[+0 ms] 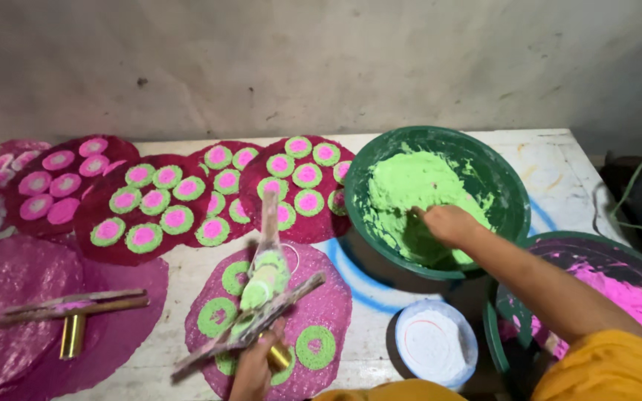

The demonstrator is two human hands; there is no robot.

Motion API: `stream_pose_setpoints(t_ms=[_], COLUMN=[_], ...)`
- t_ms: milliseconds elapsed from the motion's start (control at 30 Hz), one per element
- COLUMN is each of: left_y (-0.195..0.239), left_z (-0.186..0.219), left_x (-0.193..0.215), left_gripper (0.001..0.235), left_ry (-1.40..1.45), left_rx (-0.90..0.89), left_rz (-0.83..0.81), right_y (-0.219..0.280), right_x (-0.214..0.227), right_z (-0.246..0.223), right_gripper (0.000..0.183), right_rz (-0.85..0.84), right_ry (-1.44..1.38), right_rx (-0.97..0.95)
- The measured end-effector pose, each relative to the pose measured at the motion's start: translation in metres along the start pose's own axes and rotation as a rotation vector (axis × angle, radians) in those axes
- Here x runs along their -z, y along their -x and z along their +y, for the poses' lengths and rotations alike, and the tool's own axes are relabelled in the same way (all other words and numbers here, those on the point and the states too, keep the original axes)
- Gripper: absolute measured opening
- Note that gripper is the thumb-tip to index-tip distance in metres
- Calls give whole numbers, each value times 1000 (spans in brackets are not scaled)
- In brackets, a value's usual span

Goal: The person forms decorative ring-shaped snacks by hand and using a wooden tool to apply green and pink dough onto circular bases.

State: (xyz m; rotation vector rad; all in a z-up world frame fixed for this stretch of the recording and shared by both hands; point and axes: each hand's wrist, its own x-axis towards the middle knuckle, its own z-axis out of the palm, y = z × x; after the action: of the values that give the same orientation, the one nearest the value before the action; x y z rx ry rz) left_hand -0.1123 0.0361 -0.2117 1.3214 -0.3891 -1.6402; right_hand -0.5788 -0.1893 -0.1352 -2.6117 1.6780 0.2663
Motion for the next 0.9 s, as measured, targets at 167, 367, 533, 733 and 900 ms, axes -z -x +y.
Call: stream_pose_setpoints(t_ms=[167, 367, 533, 733, 900], left_y=[-18, -29, -8, 12, 4], left_z=[26, 56, 59, 39, 43], left_x=[-27, -31, -26, -4, -6], left_gripper=[39, 39, 30, 28, 23], left_ry=[-149, -237, -211, -240, -164], left_rx=[-13, -21, -194, -240, -256], left_rz=[-32, -5, -18, 29, 16], right_y=[55, 66, 16, -13, -8], right_x=[31, 85, 56, -23, -39], right_z=[-34, -24, -1, 2, -17], right_gripper=[73, 72, 60, 63, 54], right_rz=[-80, 30, -12, 143, 137], right_ry=[-292, -141, -20, -324, -626], right_rx=[-168, -316, -278, -163, -111])
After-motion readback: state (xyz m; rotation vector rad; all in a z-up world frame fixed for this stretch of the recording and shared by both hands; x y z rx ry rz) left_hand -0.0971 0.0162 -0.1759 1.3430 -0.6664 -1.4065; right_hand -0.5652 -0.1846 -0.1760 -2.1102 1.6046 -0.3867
